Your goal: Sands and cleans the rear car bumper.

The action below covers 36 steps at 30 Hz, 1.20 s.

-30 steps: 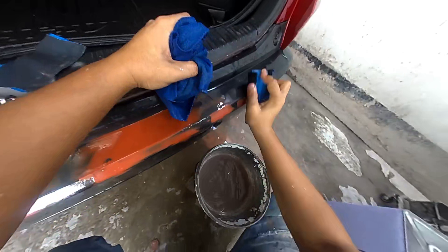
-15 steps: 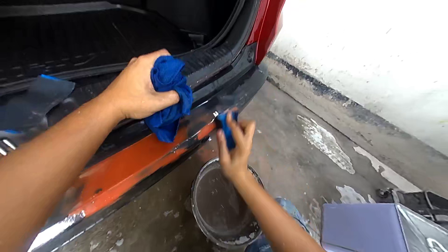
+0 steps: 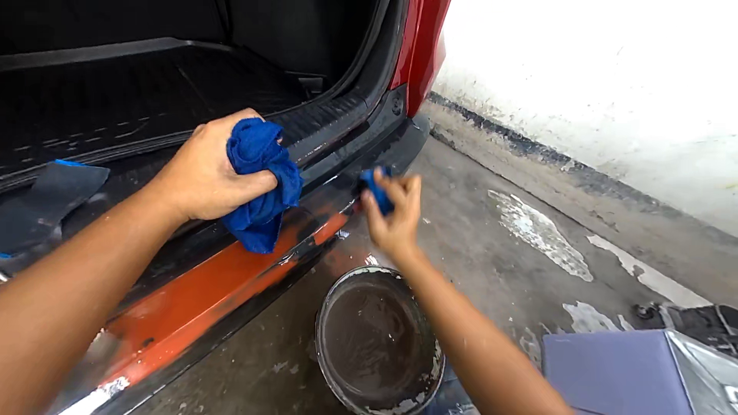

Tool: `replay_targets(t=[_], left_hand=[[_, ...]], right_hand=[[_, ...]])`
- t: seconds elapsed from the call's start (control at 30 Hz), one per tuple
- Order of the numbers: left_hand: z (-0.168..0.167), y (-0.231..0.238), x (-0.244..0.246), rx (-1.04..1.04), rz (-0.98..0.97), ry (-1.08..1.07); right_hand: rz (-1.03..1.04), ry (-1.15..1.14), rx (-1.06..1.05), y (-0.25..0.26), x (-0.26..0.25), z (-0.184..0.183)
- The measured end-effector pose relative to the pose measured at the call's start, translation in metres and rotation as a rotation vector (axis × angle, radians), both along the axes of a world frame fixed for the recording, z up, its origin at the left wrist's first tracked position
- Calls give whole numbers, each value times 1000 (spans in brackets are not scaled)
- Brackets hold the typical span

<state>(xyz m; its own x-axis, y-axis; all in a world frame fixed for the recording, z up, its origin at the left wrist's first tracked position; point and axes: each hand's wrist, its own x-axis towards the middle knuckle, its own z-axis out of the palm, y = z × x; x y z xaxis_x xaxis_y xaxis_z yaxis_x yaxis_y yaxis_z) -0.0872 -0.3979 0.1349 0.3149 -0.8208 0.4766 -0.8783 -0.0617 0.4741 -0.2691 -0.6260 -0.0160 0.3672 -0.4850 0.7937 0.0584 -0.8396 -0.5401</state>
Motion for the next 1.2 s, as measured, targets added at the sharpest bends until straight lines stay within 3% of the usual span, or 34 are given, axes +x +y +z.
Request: replay_targets(t=[0.07, 0.13, 0.2, 0.27, 0.4, 0.5, 0.57, 0.67, 0.77, 0.83, 0.9, 0.97, 1.07, 1.13, 1.2], left_hand=[[-1, 0, -3, 3, 12, -10], [0, 1, -7, -12, 7, 0], [-1, 0, -5, -31, -7, 10], [-2, 0, -2, -38, -1, 6], [-4, -1, -6, -42, -7, 4], [-5, 0, -15, -91, -59, -30], [-5, -1, -15, -108, -94, -85], [-11, -4, -15, -88, -90, -189], [-19, -10, -30, -52, -15, -336], [-26, -15, -45, 17, 13, -423], [-31, -19, -52, 93, 24, -499], [-39, -19, -60, 154, 43, -545], [-42, -16, -69, 193, 58, -590], [-43, -17, -78, 232, 89, -656], [-41, -23, -83, 267, 115, -734]], right_hand=[[-130, -21, 82, -24, 24, 21], [-102, -10, 103, -4, 10, 23], [23, 42, 75, 36, -26, -1], [81, 0, 7, 33, -32, -25], [-69, 9, 98, -19, 8, 9], [-116, 12, 105, 8, -2, 8], [-22, 67, 22, 39, -28, -11], [-5, 62, -63, 14, -19, -13], [-167, 59, 83, -1, 6, 9], [-150, 104, 94, 33, -12, 6], [-53, 101, -4, 60, -29, -10], [-32, 98, -89, 42, -27, -15], [-172, 133, 49, -1, 0, 9], [-225, 156, 148, 11, 0, 16], [-152, 154, 81, 39, -19, 4]])
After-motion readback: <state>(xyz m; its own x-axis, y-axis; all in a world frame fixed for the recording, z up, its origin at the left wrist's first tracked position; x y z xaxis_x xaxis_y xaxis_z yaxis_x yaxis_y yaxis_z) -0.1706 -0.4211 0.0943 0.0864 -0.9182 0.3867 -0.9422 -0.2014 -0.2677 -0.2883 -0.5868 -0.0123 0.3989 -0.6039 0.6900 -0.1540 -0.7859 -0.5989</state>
